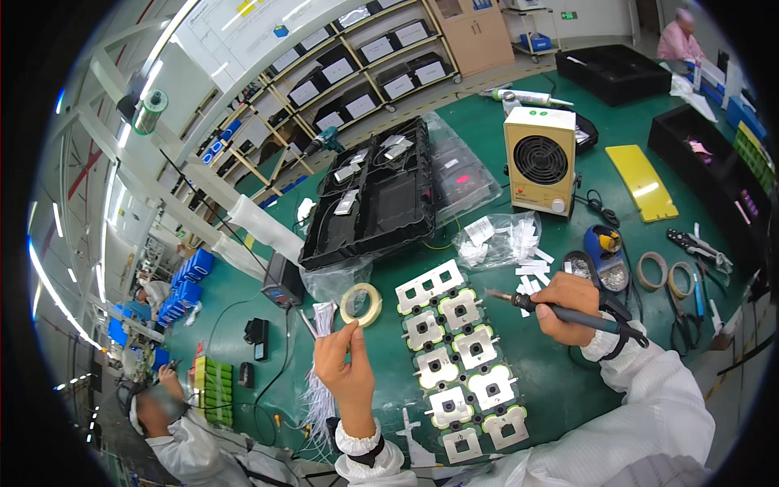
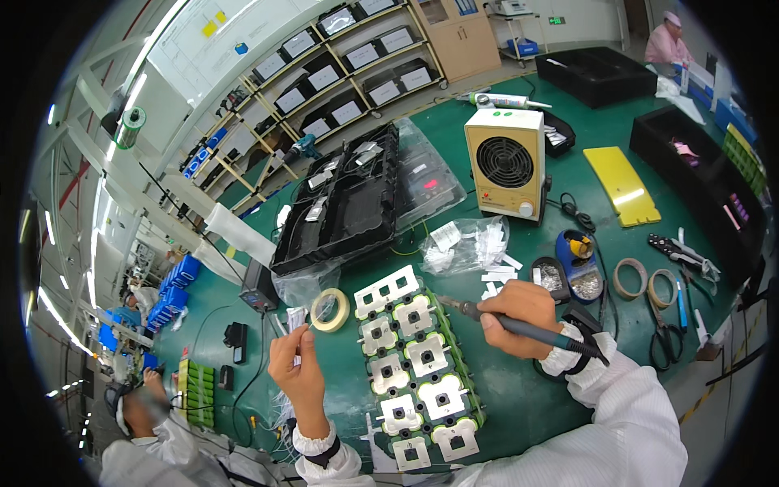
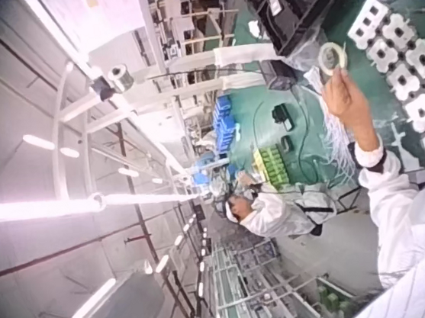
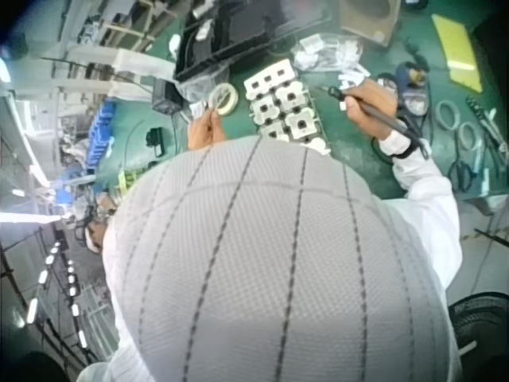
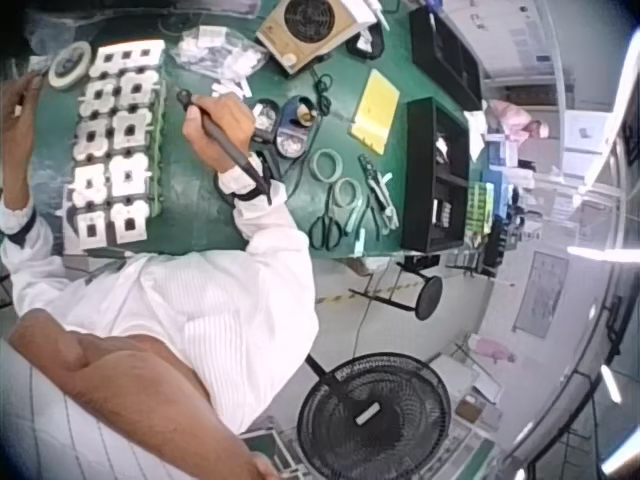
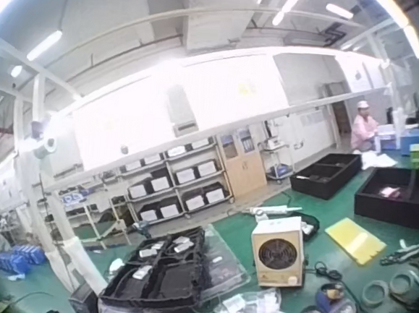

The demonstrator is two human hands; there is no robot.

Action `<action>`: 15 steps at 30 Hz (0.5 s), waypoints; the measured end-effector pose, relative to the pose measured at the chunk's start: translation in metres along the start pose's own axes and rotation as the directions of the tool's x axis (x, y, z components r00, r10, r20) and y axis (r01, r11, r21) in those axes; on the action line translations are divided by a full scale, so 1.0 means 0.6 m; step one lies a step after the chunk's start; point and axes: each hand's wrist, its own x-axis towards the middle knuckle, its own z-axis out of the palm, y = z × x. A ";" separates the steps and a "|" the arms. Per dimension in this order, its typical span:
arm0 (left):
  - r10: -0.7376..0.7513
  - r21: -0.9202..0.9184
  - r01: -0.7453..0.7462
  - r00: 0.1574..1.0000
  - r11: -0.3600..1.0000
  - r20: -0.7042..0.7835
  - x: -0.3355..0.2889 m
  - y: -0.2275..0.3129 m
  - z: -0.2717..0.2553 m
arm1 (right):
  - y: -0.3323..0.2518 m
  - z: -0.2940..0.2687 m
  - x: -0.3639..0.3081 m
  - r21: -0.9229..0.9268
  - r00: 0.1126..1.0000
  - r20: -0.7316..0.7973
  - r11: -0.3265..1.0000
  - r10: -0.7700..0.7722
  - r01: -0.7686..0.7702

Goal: Soldering metal tabs onto an electronic component array at a factory workbench.

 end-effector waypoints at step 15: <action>-0.046 -0.202 0.014 0.987 0.979 -0.155 0.035 -0.028 0.038 | -0.062 -0.071 -0.145 -0.544 0.895 -0.179 0.717 0.408 -0.436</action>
